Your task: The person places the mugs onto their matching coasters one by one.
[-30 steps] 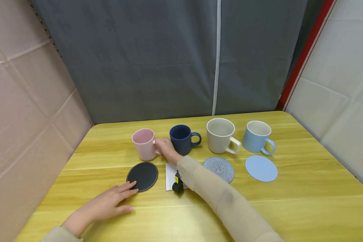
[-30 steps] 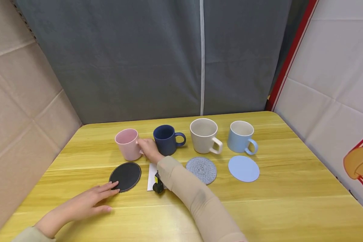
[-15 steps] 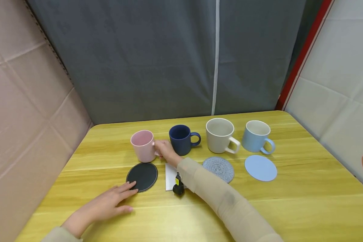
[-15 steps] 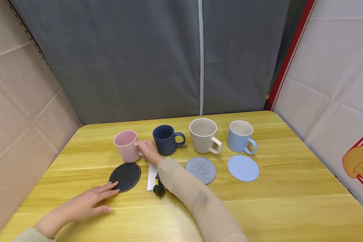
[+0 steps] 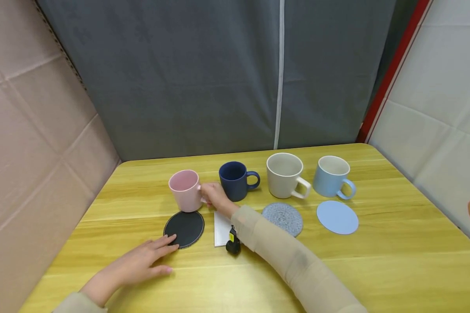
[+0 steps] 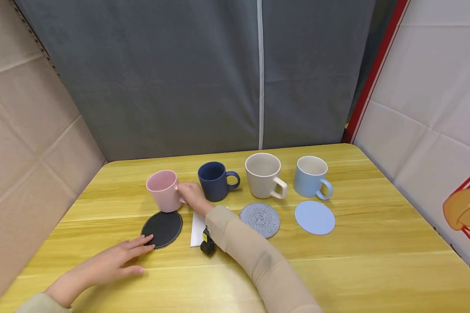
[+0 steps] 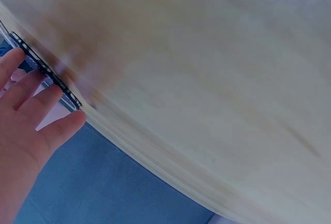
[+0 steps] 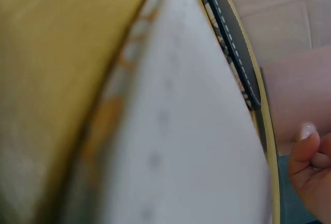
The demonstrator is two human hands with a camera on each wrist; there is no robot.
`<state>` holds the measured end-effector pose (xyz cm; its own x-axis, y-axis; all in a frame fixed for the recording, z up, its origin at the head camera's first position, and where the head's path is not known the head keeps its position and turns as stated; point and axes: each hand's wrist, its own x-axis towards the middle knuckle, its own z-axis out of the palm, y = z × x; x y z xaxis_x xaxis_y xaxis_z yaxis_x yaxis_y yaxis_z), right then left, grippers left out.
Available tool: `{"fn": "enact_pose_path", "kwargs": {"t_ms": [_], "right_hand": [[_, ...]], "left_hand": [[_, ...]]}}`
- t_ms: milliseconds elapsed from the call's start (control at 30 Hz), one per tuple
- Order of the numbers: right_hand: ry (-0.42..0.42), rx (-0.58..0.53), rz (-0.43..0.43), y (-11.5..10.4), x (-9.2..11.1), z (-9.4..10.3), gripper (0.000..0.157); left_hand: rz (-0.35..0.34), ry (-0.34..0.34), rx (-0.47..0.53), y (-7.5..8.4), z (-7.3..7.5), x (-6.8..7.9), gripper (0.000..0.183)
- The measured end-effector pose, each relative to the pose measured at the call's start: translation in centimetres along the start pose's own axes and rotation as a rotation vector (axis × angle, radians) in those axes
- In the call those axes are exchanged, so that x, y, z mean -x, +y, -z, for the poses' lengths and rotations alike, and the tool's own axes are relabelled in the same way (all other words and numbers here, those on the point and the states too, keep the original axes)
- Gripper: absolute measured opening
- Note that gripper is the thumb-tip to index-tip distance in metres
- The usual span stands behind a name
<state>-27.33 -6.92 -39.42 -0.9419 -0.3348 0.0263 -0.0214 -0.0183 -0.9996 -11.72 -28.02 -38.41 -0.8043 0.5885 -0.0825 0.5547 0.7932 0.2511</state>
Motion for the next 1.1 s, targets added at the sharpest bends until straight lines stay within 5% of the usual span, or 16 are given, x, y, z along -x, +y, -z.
{"fn": "enact_pose_path", "kwargs": {"t_ms": [333,667,1100], "right_hand": [[-0.068,0.049,0.024,-3.2,2.9,-0.1,0.034],[-0.062,0.024,0.024,-0.2,0.8,-0.2,0.031],[-0.087,0.026,0.061,-0.1,1.4,-0.5,0.029]], "left_hand": [[-0.002,0.002,0.003,0.0,-0.1,0.0,0.062],[0.005,-0.012,0.003,-0.1,0.0,0.0,0.064],[0.011,-0.011,0.001,-0.1,0.0,0.0,0.064]]}}
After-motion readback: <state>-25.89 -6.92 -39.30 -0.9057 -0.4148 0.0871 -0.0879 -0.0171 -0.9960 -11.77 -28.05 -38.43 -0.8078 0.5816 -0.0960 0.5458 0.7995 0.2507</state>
